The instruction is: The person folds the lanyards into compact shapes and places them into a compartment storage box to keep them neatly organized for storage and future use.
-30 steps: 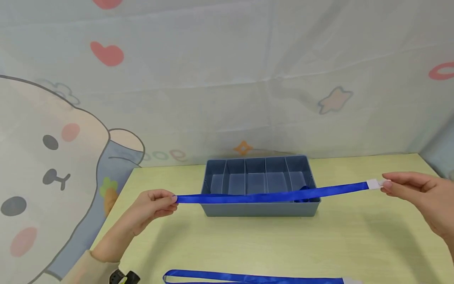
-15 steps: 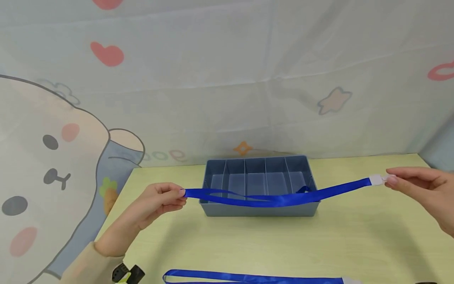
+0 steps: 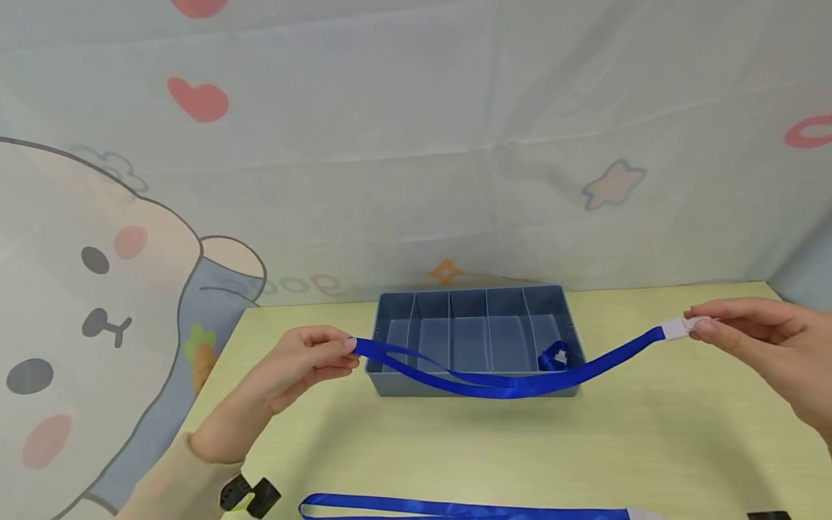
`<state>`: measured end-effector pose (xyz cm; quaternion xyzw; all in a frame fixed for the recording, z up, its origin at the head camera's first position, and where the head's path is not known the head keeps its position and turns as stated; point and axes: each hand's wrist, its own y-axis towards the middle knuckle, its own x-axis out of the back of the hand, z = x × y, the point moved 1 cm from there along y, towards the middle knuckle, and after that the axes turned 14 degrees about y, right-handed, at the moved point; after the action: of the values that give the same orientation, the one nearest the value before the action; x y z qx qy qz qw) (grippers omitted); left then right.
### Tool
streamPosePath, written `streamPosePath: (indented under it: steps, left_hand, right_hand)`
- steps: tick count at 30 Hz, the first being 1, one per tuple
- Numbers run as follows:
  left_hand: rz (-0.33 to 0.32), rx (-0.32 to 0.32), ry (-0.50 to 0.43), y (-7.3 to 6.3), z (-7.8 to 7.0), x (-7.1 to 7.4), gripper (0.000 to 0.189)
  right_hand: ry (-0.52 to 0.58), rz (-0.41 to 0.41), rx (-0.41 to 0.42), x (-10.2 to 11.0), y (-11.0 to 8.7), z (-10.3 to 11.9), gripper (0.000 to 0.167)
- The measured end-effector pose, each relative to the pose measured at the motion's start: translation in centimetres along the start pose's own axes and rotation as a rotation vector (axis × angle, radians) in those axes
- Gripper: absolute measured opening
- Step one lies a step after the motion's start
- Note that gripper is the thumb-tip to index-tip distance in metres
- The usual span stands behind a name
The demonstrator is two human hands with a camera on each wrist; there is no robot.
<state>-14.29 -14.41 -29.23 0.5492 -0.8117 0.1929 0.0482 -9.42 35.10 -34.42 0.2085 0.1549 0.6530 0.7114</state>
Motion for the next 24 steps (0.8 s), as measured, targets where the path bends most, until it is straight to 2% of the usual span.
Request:
streamPosePath:
  steps: [6, 13, 15, 19, 24]
  left_hand:
    - [0.01, -0.025, 0.043, 0.4, -0.5, -0.7, 0.017]
    - [0.02, -0.026, 0.061, 0.9, -0.7, -1.9, 0.017]
    - [0.022, -0.023, 0.063, 1.1, -0.7, -2.3, 0.017]
    - [0.036, -0.023, 0.064, 1.2, -0.6, -2.9, 0.018]
    - [0.054, -0.031, 0.067, 1.2, -0.5, -3.5, 0.02]
  right_hand:
    - [-0.049, 0.015, -0.029, -1.6, 0.5, 1.4, 0.034]
    - [0.057, 0.028, -0.032, -3.9, 0.9, 2.2, 0.027]
    - [0.01, 0.026, -0.032, -4.6, 1.0, 2.3, 0.027]
    - [-0.132, 0.022, -0.09, -5.8, 0.8, 2.6, 0.023]
    - [-0.144, 0.05, -0.119, -6.8, 0.8, 3.3, 0.019]
